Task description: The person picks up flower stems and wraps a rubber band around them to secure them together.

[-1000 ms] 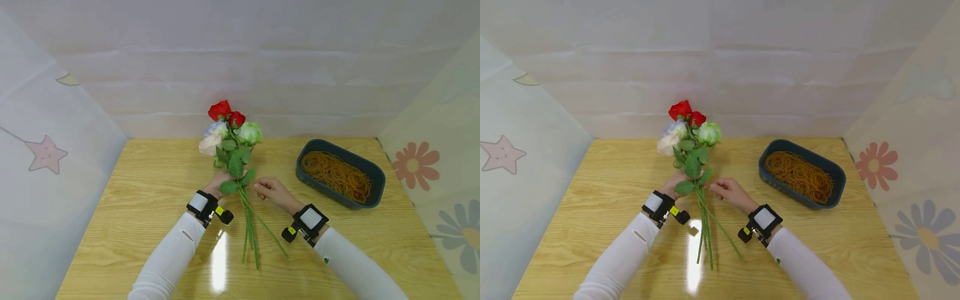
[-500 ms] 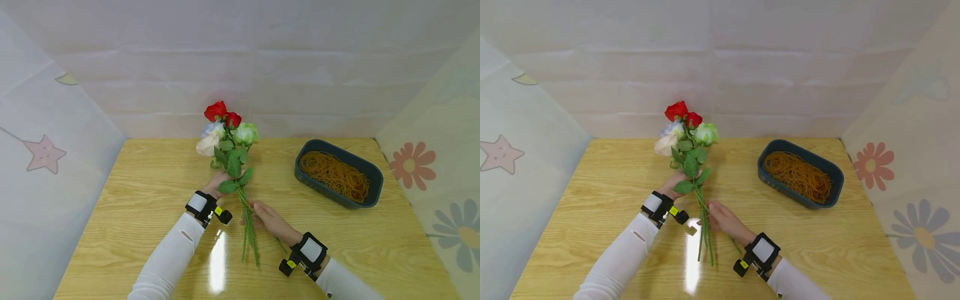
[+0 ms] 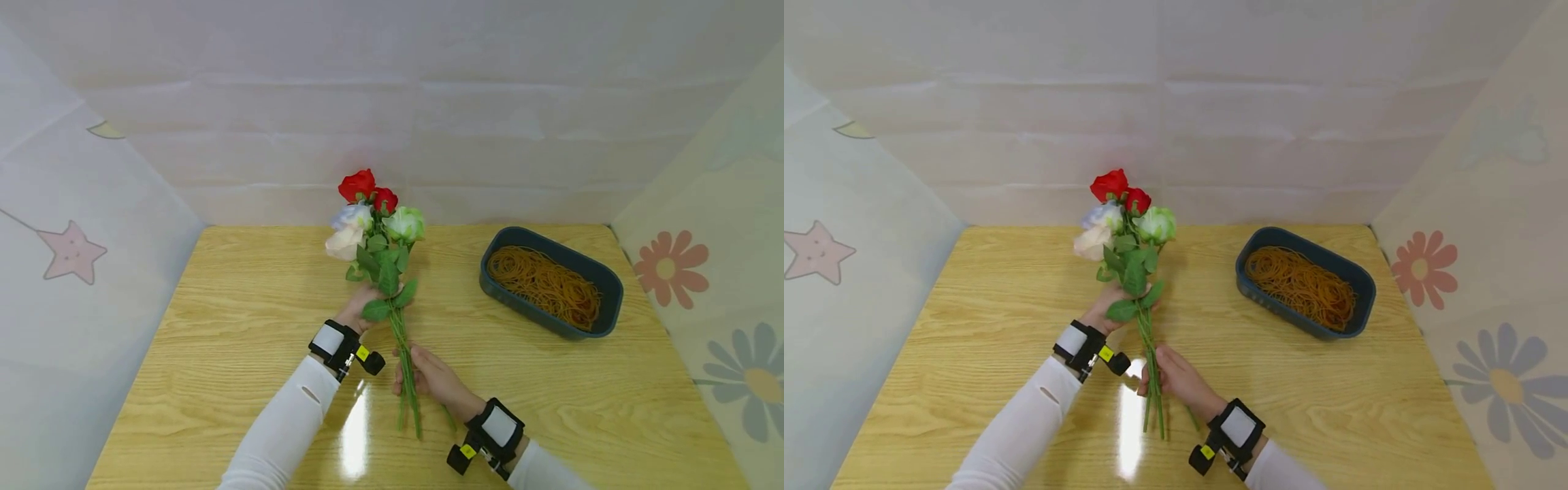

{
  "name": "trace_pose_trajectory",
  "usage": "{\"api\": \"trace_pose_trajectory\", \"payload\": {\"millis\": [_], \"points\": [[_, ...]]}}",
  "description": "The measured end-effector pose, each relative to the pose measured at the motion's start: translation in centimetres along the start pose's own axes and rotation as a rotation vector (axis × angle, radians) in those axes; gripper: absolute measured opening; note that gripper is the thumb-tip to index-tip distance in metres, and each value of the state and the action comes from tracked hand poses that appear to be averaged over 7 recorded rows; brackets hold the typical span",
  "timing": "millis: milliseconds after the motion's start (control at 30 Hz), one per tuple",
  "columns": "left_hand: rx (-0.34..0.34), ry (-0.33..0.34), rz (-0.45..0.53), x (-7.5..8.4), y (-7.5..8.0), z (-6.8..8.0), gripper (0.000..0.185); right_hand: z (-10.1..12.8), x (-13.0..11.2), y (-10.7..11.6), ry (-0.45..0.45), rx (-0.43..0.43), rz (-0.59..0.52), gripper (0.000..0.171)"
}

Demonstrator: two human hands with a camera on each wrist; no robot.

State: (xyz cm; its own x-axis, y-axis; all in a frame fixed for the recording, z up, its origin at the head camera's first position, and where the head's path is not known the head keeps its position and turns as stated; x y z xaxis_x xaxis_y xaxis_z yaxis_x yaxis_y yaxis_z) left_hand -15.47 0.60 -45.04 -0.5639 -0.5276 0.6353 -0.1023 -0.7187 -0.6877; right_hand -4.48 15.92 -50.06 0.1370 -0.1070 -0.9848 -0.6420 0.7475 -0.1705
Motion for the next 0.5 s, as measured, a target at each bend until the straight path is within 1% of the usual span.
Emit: {"api": "trace_pose_trajectory", "payload": {"millis": [100,200,267,300,400,500], "points": [[-0.025,0.001,0.011,-0.3,0.2,0.1,0.028,0.0,0.4,-0.4,0.015,0.011,-0.021,0.031],[-0.034,0.006,0.023,-0.7,0.4,0.1,0.040,0.0,0.6,-0.8,0.020,0.041,0.022,0.030],[-0.047,0.014,0.015,-0.9,0.5,0.1,0.044,0.2,0.8,-1.1,0.023,0.061,0.051,0.030],[-0.050,0.019,0.010,-1.1,0.4,0.1,0.042,0.2,0.8,-1.2,0.028,0.074,0.068,0.030],[-0.050,0.031,-0.022,-1.5,0.4,0.0,0.031,0.5,0.8,-1.5,0.035,0.126,0.117,0.030],[-0.023,0.041,-0.062,-1.9,0.3,0.0,0.018,0.7,0.9,-1.9,0.026,0.197,0.182,0.032]]}}
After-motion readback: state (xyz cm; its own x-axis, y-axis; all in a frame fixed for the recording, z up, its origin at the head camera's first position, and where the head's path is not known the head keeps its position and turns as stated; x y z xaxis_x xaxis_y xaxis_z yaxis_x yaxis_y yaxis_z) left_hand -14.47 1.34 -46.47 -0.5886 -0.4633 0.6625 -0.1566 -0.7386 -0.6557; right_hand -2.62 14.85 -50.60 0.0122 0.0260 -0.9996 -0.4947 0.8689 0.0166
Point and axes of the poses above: each hand's wrist, its own z-axis away from the middle knuckle, its own y-axis out of the back of the hand, x = y × z, the point moved 1 cm from there along -z, towards the middle knuckle, and after that the axes turned 14 degrees about z, right-handed, at the moved point
